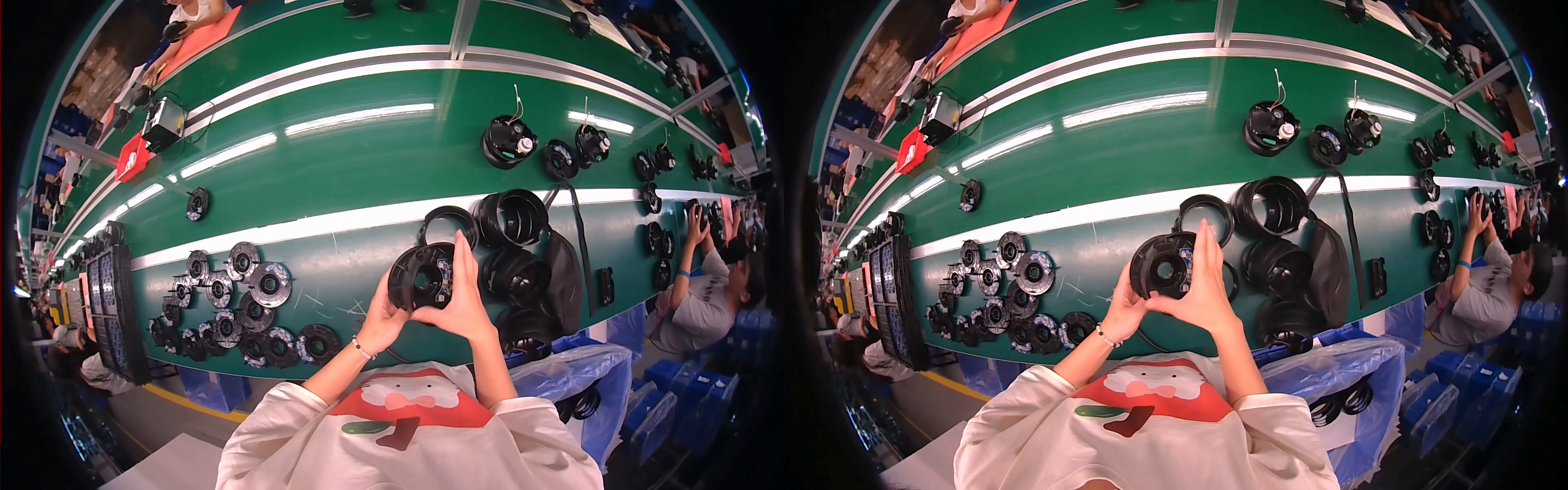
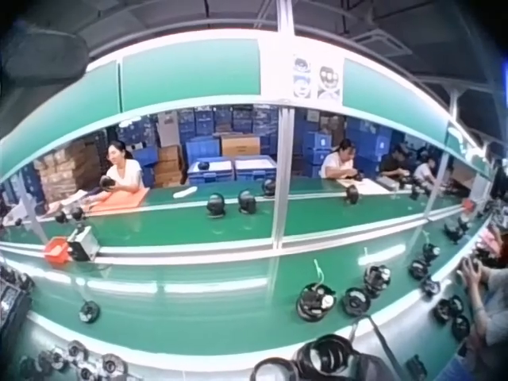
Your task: Assembling components of a lighting fixture on a production line.
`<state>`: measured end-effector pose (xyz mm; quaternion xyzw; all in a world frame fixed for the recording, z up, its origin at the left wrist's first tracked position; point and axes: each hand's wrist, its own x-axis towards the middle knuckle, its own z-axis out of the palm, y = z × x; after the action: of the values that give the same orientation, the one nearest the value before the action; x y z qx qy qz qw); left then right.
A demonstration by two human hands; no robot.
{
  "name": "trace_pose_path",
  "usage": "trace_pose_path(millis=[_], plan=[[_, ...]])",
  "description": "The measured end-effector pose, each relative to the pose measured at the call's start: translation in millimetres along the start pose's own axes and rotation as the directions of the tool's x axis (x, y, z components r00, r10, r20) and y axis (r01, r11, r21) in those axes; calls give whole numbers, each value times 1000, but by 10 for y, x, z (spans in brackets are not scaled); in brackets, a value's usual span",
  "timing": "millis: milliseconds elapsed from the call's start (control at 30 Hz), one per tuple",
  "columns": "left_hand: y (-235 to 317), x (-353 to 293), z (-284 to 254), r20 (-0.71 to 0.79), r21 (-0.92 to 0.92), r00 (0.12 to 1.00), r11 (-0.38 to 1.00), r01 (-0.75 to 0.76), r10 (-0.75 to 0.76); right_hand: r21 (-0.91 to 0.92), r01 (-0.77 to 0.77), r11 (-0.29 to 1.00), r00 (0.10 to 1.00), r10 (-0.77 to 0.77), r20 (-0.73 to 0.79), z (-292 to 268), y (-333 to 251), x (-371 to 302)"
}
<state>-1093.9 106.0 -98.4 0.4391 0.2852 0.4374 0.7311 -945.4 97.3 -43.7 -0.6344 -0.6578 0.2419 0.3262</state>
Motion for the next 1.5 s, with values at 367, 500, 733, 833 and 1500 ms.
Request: trace_pose_path(millis=[367,500,733,833,1500], plan=[[224,141,-208,335,-747,861,449,490,-382,-26,134,991,991,-133,29,68,-121,-1],[186,297,-242,196,-697,846,537,475,-496,42,50,998,998,-48,-48,66,-143,16],[117,341,-174,127,-693,873,588,418,-472,5,44,999,995,-43,-85,0,-182,32],[127,354,-167,216,-707,889,563,427,-404,83,44,996,988,-31,-150,-62,-174,49],[260,333,-156,194,-624,903,661,416,-384,-100,167,981,981,-176,-82,43,-372,73]])
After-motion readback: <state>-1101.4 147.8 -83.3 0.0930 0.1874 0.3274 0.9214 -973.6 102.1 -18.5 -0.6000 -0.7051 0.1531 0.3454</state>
